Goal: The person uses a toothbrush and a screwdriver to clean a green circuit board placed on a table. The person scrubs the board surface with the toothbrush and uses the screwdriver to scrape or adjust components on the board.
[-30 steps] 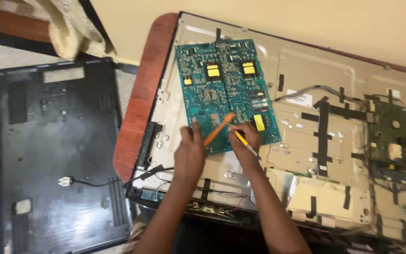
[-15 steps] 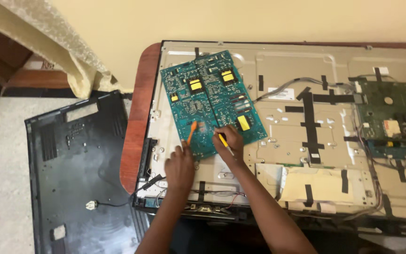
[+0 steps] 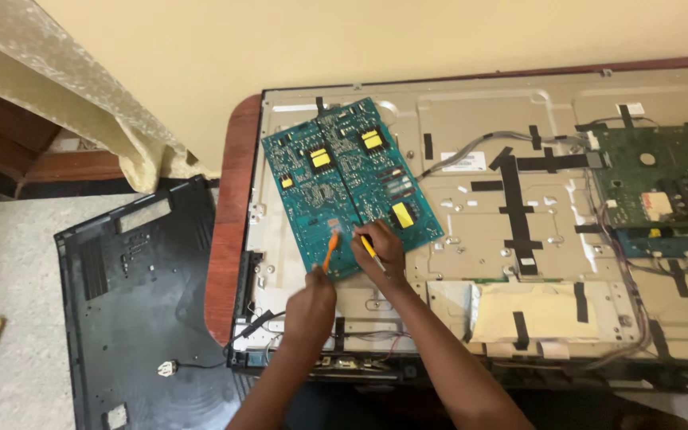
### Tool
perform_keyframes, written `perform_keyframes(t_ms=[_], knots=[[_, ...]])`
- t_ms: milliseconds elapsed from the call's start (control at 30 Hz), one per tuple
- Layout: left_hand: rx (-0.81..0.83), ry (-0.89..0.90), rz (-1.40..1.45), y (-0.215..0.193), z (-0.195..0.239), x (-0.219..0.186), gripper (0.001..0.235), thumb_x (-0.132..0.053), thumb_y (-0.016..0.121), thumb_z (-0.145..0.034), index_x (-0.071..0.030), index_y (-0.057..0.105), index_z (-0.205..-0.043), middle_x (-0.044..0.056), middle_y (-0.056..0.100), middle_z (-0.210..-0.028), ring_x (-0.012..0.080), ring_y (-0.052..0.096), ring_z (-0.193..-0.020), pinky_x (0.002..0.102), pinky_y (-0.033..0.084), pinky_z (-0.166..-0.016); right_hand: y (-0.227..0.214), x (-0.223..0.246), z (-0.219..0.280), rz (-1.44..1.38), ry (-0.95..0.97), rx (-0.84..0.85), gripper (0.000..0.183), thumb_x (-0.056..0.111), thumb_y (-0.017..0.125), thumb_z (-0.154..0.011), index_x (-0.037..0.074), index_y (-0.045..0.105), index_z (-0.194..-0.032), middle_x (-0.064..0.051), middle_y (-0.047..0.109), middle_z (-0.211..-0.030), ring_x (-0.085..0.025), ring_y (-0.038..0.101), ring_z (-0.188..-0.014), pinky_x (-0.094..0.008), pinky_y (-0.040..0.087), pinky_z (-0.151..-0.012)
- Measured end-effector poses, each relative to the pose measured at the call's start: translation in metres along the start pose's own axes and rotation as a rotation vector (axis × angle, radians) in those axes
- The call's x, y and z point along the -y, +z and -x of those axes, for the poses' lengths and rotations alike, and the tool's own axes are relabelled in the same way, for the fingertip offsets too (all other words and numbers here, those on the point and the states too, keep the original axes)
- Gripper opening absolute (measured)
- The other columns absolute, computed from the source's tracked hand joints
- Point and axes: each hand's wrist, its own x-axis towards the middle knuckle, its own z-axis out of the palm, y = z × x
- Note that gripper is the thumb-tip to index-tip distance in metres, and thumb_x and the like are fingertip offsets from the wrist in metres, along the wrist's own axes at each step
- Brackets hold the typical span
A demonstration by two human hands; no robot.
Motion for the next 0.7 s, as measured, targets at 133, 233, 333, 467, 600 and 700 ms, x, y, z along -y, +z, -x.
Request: perform_keyframes(t_ms=[133, 233, 333, 467, 600, 700], knots=[[0.001, -0.084, -0.054, 0.01, -0.012, -0.011, 0.043, 0.0, 0.058, -0.091, 0.018, 0.053, -0.13, 0.024, 0.069, -0.093, 0.0299, 0.071, -0.06, 0.038, 0.057, -0.048, 0.0, -0.002, 0.003, -0.014, 0.0, 0.019, 0.015, 0.004, 0.074, -0.084, 0.004, 0.065, -0.096, -0.011, 0.065, -0.089, -0.025, 0.069, -0.076, -0.033, 0.054, -0.068], [-0.046, -0.113, -0.122, 0.019, -0.018, -0.028, 0.047, -0.001, 0.061, -0.088, 0.02, 0.055, -0.13, 0.024, 0.069, -0.095, 0.0257, 0.072, -0.058, 0.033, 0.057, -0.047, -0.007, 0.0, 0.003, -0.079, -0.047, 0.068, 0.016, 0.003, 0.074, -0.086, 0.003, 0.064, -0.099, -0.012, 0.064, -0.089, -0.025, 0.068, -0.078, -0.034, 0.053, -0.069], [-0.133, -0.094, -0.227, 0.017, -0.007, -0.036, 0.042, -0.001, 0.062, -0.086, 0.019, 0.059, -0.123, 0.025, 0.07, -0.1, 0.0221, 0.073, -0.057, 0.03, 0.058, -0.047, -0.008, 0.007, -0.002, -0.059, 0.01, 0.039, 0.014, 0.004, 0.073, -0.086, 0.004, 0.066, -0.097, -0.011, 0.065, -0.089, -0.024, 0.069, -0.075, -0.034, 0.054, -0.067], [-0.251, -0.066, -0.181, 0.01, -0.015, -0.033, 0.026, -0.005, 0.066, -0.08, 0.007, 0.068, -0.103, 0.027, 0.071, -0.11, 0.0234, 0.073, -0.06, 0.03, 0.057, -0.047, -0.005, 0.006, 0.001, -0.069, -0.013, 0.049, 0.016, 0.005, 0.072, -0.086, 0.004, 0.065, -0.1, -0.012, 0.064, -0.089, -0.026, 0.068, -0.076, -0.035, 0.054, -0.068], [-0.015, -0.188, -0.18, 0.008, -0.039, -0.051, 0.034, -0.005, 0.066, -0.088, 0.013, 0.067, -0.116, 0.024, 0.07, -0.103, 0.0225, 0.074, -0.065, 0.029, 0.059, -0.051, -0.006, -0.005, 0.006, -0.033, -0.049, 0.034, 0.019, 0.004, 0.075, -0.083, 0.004, 0.065, -0.099, -0.013, 0.063, -0.086, -0.029, 0.066, -0.075, -0.037, 0.052, -0.066], [-0.093, -0.148, -0.266, 0.01, -0.018, -0.064, 0.031, -0.004, 0.065, -0.087, 0.011, 0.07, -0.113, 0.03, 0.066, -0.117, 0.0205, 0.075, -0.065, 0.028, 0.059, -0.05, 0.004, -0.014, 0.0, 0.032, -0.062, -0.002, 0.018, 0.004, 0.076, -0.082, 0.005, 0.065, -0.096, -0.013, 0.063, -0.084, -0.029, 0.067, -0.074, -0.037, 0.053, -0.065]])
